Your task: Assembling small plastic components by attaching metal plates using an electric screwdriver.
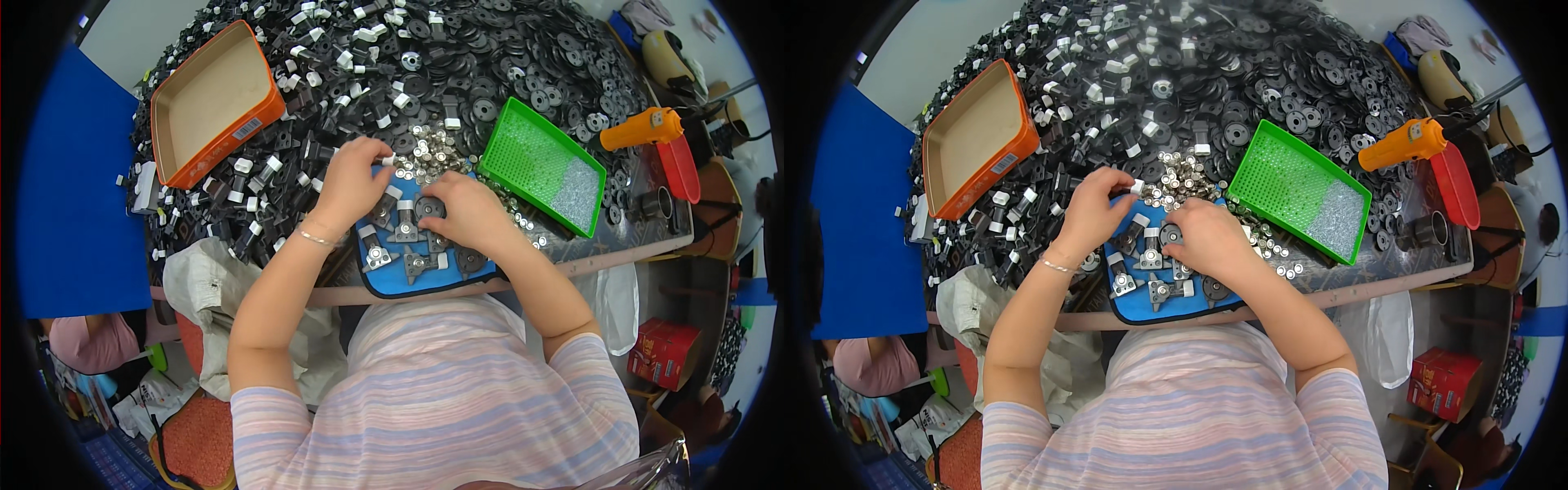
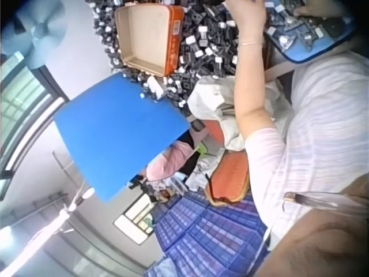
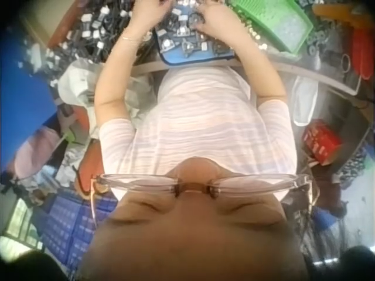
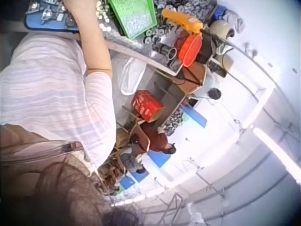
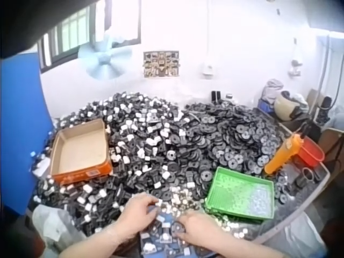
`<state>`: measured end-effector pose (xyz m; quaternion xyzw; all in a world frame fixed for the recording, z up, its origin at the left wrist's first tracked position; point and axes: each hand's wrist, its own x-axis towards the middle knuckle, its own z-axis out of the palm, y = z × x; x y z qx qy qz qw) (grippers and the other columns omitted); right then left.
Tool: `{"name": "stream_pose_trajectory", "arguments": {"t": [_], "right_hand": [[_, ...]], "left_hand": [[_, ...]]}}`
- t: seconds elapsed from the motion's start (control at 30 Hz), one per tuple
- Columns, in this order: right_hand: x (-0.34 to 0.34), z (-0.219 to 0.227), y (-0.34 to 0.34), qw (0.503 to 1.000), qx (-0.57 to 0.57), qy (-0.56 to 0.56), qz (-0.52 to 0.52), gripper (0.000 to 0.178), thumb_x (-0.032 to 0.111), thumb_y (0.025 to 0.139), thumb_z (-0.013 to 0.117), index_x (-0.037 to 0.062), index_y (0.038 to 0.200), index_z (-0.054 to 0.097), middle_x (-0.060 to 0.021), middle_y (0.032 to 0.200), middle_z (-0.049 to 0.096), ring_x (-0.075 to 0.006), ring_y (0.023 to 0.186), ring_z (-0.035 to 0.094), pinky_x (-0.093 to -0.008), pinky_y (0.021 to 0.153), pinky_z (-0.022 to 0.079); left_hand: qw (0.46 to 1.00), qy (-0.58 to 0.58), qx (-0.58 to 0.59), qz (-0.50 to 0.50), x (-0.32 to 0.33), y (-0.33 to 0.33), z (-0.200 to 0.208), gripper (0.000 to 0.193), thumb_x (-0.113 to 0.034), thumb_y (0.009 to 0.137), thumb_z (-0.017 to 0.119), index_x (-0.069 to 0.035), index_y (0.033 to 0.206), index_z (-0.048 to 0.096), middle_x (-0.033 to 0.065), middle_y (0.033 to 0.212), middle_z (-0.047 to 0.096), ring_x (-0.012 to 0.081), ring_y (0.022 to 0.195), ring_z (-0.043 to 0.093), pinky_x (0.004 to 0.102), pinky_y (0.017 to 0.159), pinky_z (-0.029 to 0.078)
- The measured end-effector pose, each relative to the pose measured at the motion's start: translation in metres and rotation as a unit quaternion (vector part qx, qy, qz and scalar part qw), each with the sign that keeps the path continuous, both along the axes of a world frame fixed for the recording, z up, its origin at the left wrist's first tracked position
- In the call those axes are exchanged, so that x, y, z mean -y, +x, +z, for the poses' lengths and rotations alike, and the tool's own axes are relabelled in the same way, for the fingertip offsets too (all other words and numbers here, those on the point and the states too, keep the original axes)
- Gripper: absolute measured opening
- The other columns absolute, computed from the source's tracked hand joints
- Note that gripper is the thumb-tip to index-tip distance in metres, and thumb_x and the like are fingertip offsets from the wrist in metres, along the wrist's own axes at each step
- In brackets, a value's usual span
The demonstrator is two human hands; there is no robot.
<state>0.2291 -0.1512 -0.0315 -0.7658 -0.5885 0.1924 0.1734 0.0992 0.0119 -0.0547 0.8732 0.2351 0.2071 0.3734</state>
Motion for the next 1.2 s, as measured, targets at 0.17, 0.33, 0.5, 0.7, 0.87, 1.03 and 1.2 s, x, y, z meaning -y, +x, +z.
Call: {"name": "stream_pose_trajectory", "arguments": {"t": [0.17, 0.33, 0.5, 0.7, 0.87, 1.03, 1.2], "right_hand": [[-0.003, -0.004, 0.004, 1.0, 0.028, 0.008, -0.011, 0.042, 0.03, 0.07, 0.076, 0.0062, 0.103, 0.068, -0.0121, 0.099, 0.061, -0.03, 0.094, 0.06, -0.0385, 0.081, 0.049], [-0.002, -0.002, 0.006, 0.999, 0.027, 0.022, -0.034, 0.042, 0.029, 0.069, 0.077, 0.006, 0.103, 0.068, -0.0121, 0.097, 0.061, -0.0299, 0.092, 0.06, -0.0382, 0.08, 0.049], [0.003, -0.007, 0.007, 0.996, 0.018, 0.083, -0.025, 0.047, 0.028, 0.069, 0.078, 0.0055, 0.108, 0.065, -0.0117, 0.097, 0.06, -0.0292, 0.09, 0.06, -0.0381, 0.078, 0.049], [0.002, -0.005, 0.008, 0.985, -0.034, 0.159, -0.056, 0.051, 0.025, 0.069, 0.078, 0.0062, 0.114, 0.061, -0.0106, 0.098, 0.06, -0.0266, 0.084, 0.06, -0.0347, 0.071, 0.05], [-0.005, -0.003, 0.002, 0.962, -0.002, 0.263, -0.067, 0.055, 0.022, 0.068, 0.079, 0.0065, 0.117, 0.058, -0.0113, 0.101, 0.06, -0.0266, 0.085, 0.06, -0.0341, 0.072, 0.051], [-0.014, 0.01, -0.004, 0.937, 0.031, 0.344, -0.056, 0.058, 0.023, 0.065, 0.08, 0.0086, 0.117, 0.057, -0.0104, 0.107, 0.059, -0.0294, 0.099, 0.058, -0.0386, 0.082, 0.047], [-0.01, 0.021, -0.008, 0.939, 0.057, 0.336, -0.036, 0.066, 0.014, 0.06, 0.082, 0.0087, 0.121, 0.056, -0.0114, 0.108, 0.059, -0.0303, 0.097, 0.059, -0.039, 0.083, 0.049]], "left_hand": [[0.973, 0.231, -0.023, -0.009, -0.009, 0.033, -0.012, 0.02, -0.009, 0.07, 0.071, -0.006, 0.087, 0.064, 0.0071, 0.084, 0.06, 0.0287, 0.084, 0.058, 0.039, 0.074, 0.045], [0.931, 0.349, -0.105, -0.029, -0.007, 0.05, -0.016, 0.011, -0.013, 0.069, 0.067, -0.009, 0.08, 0.065, 0.0056, 0.08, 0.06, 0.0263, 0.086, 0.057, 0.0388, 0.078, 0.041], [0.941, 0.319, -0.103, -0.03, -0.014, 0.047, -0.014, 0.01, -0.011, 0.071, 0.067, -0.007, 0.08, 0.066, 0.0092, 0.079, 0.063, 0.0276, 0.081, 0.061, 0.0389, 0.072, 0.045], [0.994, -0.042, 0.042, 0.087, -0.023, 0.035, 0.005, 0.014, -0.009, 0.08, 0.067, 0.001, 0.089, 0.066, 0.0101, 0.079, 0.067, 0.0187, 0.072, 0.066, 0.0274, 0.062, 0.05], [0.864, -0.476, 0.144, 0.077, 0.0, 0.015, 0.022, 0.013, -0.006, 0.085, 0.065, 0.001, 0.095, 0.061, 0.0072, 0.083, 0.066, 0.0146, 0.074, 0.066, 0.0249, 0.064, 0.053], [0.833, -0.531, 0.151, 0.041, 0.019, 0.004, 0.031, 0.013, -0.006, 0.085, 0.064, -0.001, 0.096, 0.059, 0.0071, 0.086, 0.066, 0.016, 0.077, 0.067, 0.0255, 0.067, 0.055], [0.852, -0.505, 0.133, 0.043, 0.021, -0.003, 0.031, 0.014, -0.006, 0.086, 0.063, -0.001, 0.098, 0.059, 0.0062, 0.087, 0.065, 0.0151, 0.076, 0.067, 0.0248, 0.066, 0.055]]}}
